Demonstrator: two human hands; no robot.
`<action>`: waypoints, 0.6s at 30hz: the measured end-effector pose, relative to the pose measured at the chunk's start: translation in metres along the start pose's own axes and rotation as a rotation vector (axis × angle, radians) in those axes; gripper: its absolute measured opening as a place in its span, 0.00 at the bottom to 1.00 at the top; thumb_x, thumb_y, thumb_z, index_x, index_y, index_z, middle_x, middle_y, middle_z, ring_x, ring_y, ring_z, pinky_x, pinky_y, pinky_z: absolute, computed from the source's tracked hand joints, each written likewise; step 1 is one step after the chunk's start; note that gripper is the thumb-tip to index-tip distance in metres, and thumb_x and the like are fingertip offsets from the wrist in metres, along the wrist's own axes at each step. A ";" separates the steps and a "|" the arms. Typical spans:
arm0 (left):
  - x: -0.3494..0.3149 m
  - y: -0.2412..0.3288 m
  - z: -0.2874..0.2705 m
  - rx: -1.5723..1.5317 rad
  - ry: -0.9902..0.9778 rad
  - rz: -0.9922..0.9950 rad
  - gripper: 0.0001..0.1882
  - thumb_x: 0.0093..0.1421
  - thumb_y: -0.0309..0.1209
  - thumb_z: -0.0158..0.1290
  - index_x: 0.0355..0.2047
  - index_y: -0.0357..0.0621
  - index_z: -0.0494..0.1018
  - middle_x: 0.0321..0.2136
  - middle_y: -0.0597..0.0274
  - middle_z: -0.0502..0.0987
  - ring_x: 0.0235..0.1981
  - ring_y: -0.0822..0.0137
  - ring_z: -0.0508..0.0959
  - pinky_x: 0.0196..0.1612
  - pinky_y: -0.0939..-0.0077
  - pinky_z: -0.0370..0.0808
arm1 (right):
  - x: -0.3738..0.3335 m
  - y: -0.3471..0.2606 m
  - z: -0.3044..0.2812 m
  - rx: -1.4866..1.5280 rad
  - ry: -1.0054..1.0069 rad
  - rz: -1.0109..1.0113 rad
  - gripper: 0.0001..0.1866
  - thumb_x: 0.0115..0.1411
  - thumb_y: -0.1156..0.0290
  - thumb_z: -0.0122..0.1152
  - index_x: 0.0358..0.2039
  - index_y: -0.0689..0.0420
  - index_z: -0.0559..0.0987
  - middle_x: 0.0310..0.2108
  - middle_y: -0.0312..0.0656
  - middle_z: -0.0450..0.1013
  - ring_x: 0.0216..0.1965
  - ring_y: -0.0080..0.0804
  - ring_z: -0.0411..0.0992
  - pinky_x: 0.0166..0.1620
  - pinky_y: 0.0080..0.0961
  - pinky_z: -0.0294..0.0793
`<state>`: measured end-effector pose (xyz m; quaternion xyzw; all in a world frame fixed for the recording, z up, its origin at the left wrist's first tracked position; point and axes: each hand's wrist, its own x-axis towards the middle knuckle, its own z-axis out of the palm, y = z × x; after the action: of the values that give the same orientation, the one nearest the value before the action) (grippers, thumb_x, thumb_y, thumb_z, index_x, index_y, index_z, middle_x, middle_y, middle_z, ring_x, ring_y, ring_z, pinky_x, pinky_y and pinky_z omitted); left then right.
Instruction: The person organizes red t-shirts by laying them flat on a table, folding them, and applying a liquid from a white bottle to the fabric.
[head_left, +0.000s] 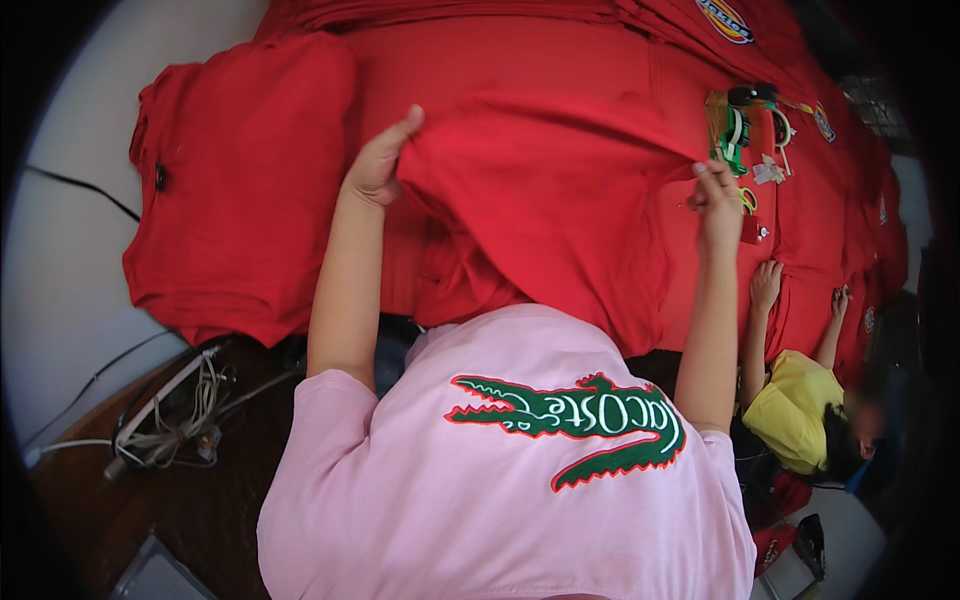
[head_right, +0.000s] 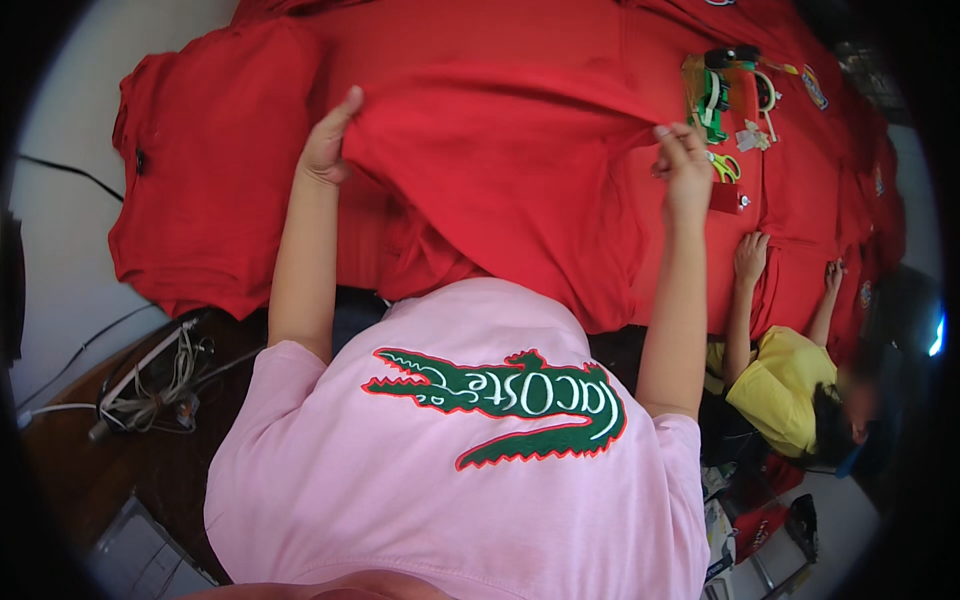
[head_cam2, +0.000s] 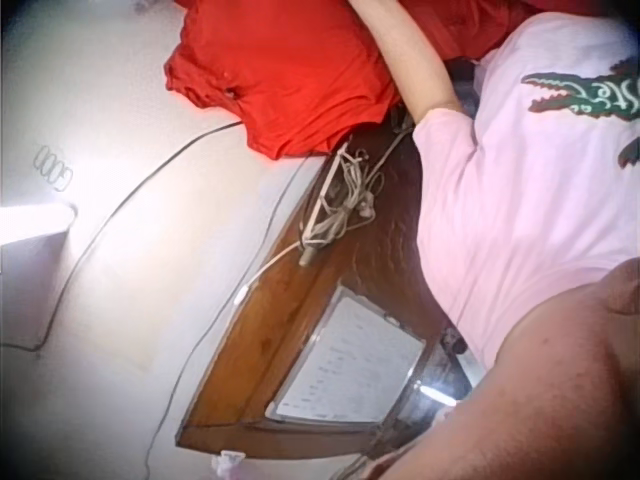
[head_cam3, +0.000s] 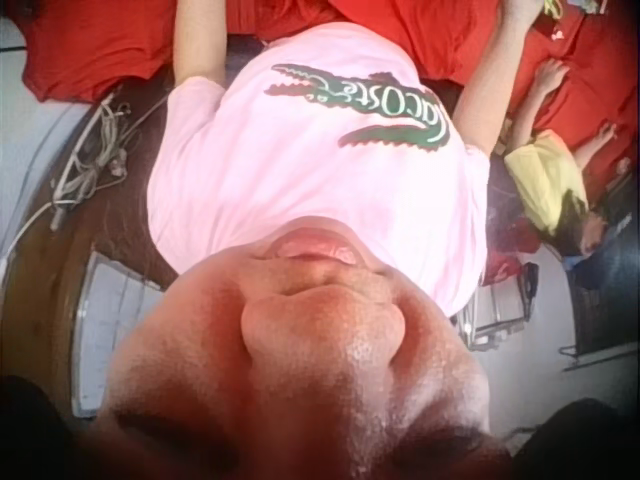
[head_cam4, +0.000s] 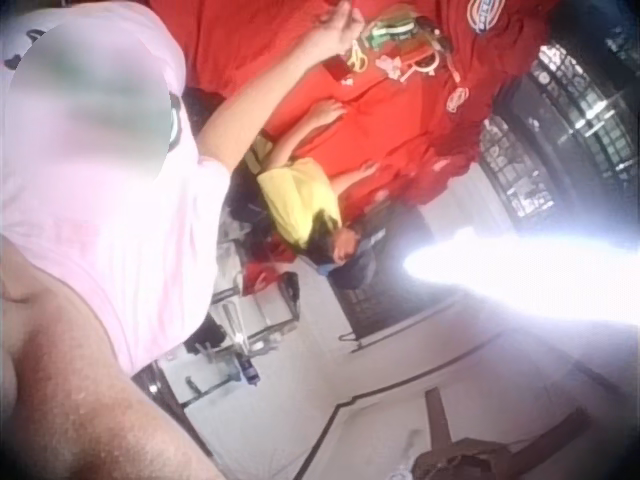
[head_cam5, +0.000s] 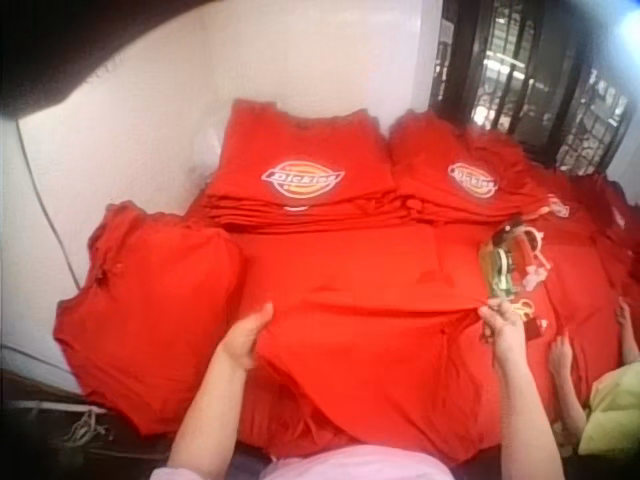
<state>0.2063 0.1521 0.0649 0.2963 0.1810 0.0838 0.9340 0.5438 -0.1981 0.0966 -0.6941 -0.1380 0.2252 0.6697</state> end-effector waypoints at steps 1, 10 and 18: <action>0.010 0.009 0.008 0.070 0.028 0.065 0.29 0.72 0.47 0.54 0.60 0.34 0.72 0.60 0.56 0.76 0.61 0.64 0.75 0.66 0.64 0.70 | 0.013 -0.020 -0.007 0.012 0.047 -0.044 0.07 0.65 0.72 0.67 0.42 0.54 0.78 0.26 0.29 0.73 0.22 0.16 0.67 0.24 0.14 0.63; 0.107 0.014 -0.009 0.293 0.220 -0.006 0.33 0.71 0.49 0.54 0.67 0.38 0.67 0.63 0.57 0.74 0.65 0.62 0.72 0.68 0.66 0.67 | 0.128 0.017 0.027 -0.228 0.057 -0.202 0.13 0.68 0.73 0.64 0.50 0.59 0.74 0.42 0.36 0.78 0.43 0.24 0.77 0.46 0.22 0.75; 0.102 0.005 -0.058 0.110 0.198 -0.005 0.32 0.73 0.53 0.47 0.65 0.41 0.67 0.65 0.57 0.71 0.64 0.62 0.73 0.68 0.62 0.68 | 0.100 0.090 0.015 -0.102 0.187 -0.011 0.16 0.67 0.68 0.67 0.53 0.57 0.77 0.49 0.36 0.78 0.49 0.22 0.75 0.47 0.22 0.73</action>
<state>0.2774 0.2127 -0.0055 0.3371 0.2774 0.1003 0.8941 0.6125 -0.1416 -0.0055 -0.7444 -0.0901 0.1484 0.6448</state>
